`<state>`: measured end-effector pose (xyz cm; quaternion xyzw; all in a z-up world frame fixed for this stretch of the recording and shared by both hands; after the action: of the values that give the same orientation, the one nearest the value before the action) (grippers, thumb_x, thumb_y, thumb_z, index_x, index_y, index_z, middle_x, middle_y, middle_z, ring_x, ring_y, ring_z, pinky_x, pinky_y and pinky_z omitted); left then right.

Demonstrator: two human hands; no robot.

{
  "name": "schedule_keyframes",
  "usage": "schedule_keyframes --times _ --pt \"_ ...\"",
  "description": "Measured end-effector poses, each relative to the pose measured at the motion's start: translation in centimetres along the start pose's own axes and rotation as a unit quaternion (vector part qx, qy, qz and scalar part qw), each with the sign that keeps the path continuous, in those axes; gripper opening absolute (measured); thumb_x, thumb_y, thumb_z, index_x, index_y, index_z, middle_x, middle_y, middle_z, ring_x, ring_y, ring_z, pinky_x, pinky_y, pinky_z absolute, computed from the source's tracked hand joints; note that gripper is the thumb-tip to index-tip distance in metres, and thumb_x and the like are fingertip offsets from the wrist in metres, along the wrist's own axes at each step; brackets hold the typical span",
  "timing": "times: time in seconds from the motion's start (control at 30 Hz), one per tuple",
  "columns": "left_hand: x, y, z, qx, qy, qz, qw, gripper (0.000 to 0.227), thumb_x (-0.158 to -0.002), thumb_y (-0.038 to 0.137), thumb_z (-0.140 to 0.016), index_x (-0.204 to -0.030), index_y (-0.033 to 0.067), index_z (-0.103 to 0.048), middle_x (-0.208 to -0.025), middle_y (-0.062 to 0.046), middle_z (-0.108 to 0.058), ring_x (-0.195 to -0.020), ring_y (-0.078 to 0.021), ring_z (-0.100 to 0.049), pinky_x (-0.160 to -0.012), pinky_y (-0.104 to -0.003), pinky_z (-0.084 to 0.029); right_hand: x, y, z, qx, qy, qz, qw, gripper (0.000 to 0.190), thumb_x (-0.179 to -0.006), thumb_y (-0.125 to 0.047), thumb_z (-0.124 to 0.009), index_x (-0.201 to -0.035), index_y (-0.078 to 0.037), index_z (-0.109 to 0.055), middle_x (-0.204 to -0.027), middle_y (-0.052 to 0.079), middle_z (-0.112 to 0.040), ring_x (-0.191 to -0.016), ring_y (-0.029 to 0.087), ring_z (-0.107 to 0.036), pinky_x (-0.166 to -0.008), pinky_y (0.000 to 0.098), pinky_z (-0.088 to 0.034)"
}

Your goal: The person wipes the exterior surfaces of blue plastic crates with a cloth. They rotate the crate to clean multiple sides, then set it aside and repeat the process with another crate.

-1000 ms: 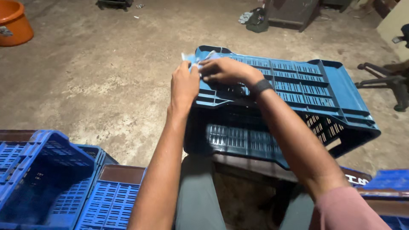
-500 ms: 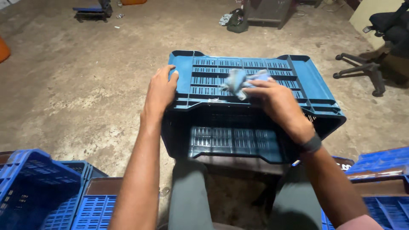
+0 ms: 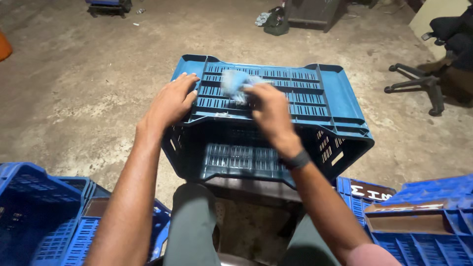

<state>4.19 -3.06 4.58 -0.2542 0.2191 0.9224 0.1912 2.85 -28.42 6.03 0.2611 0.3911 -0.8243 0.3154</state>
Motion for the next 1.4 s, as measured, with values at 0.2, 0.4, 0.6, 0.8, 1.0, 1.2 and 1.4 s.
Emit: schedule_keyframes --times 0.2,0.4,0.6,0.8,1.0,1.2,1.4 --pt "0.6 -0.2 0.2 0.025 -0.023 0.033 0.999 0.043 -0.099 0.023 -0.05 -0.136 0.0045 -0.061 -0.145 -0.02 -0.057 -0.137 -0.0385 -0.05 -0.112 -0.046 -0.038 -1.1 -6.0 -4.4 -0.031 -0.029 0.184 0.982 0.034 -0.076 0.004 -0.073 -0.108 -0.007 -0.076 -0.111 0.015 -0.073 -0.102 0.037 -0.069 -0.089 0.0443 -0.056" --pt "0.8 -0.4 0.7 0.052 -0.033 0.104 0.993 0.038 -0.102 0.027 -0.049 -0.131 0.0076 -0.065 -0.126 -0.021 -0.068 -0.119 -0.0409 -0.062 -0.101 -0.048 -0.047 -0.6 1.1 1.2 0.071 -0.093 0.159 0.98 0.029 -0.076 0.006 -0.071 -0.099 -0.011 -0.079 -0.103 0.011 -0.074 -0.098 0.032 -0.072 -0.088 0.0406 -0.057" --pt "1.1 0.8 1.5 0.068 0.008 0.085 0.994 0.038 -0.103 0.028 -0.05 -0.129 0.0054 -0.065 -0.126 -0.023 -0.067 -0.117 -0.0424 -0.062 -0.098 -0.048 -0.048 3.0 10.7 10.9 0.125 -0.079 -0.027 0.989 0.051 -0.063 0.013 -0.059 -0.109 -0.002 -0.075 -0.113 0.016 -0.074 -0.101 0.034 -0.073 -0.09 0.0381 -0.057" --pt "0.9 1.1 2.0 0.077 0.015 0.088 0.993 0.038 -0.103 0.028 -0.05 -0.128 0.0048 -0.065 -0.127 -0.022 -0.067 -0.117 -0.0419 -0.062 -0.098 -0.048 -0.048 4.0 10.1 8.3 0.146 0.069 -0.084 0.983 0.042 -0.077 0.008 -0.06 -0.115 -0.002 -0.075 -0.11 0.021 -0.073 -0.103 0.038 -0.072 -0.093 0.0413 -0.056" --pt "1.1 0.5 1.9 0.1 0.007 0.101 0.99 0.037 -0.103 0.029 -0.051 -0.128 0.0054 -0.066 -0.124 -0.022 -0.069 -0.116 -0.0415 -0.063 -0.096 -0.048 -0.049 0.8 0.4 -2.6 0.066 0.116 -0.014 0.991 0.054 -0.066 0.018 -0.058 -0.112 -0.005 -0.076 -0.116 0.018 -0.075 -0.11 0.034 -0.072 -0.099 0.0403 -0.055" --pt "1.2 -0.5 1.6 0.095 0.028 0.156 0.983 0.032 -0.098 0.021 -0.061 -0.126 0.0083 -0.067 -0.116 -0.023 -0.071 -0.108 -0.0418 -0.067 -0.091 -0.046 -0.053 -1.5 -4.1 -5.7 -0.004 -0.109 0.057 0.992 0.05 -0.072 0.005 -0.076 -0.119 -0.01 -0.072 -0.121 0.012 -0.071 -0.113 0.033 -0.067 -0.099 0.0404 -0.053" --pt "1.2 -0.9 1.3 0.128 0.03 0.17 0.977 0.034 -0.095 0.018 -0.064 -0.127 0.0078 -0.066 -0.117 -0.022 -0.071 -0.109 -0.0383 -0.069 -0.09 -0.043 -0.054 0.4 2.1 0.8 0.136 -0.152 0.04 0.978 0.055 -0.063 0.01 -0.07 -0.111 -0.016 -0.077 -0.134 0.006 -0.069 -0.128 0.03 -0.058 -0.117 0.0627 -0.021"
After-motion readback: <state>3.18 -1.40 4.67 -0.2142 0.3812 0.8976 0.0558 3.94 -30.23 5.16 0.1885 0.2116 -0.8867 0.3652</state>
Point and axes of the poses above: each hand's wrist, its own x-axis away from the middle knuckle, its own z-axis out of the back of the hand, y = z × x, the point moved 6 cm from there along -x, towards the middle knuckle
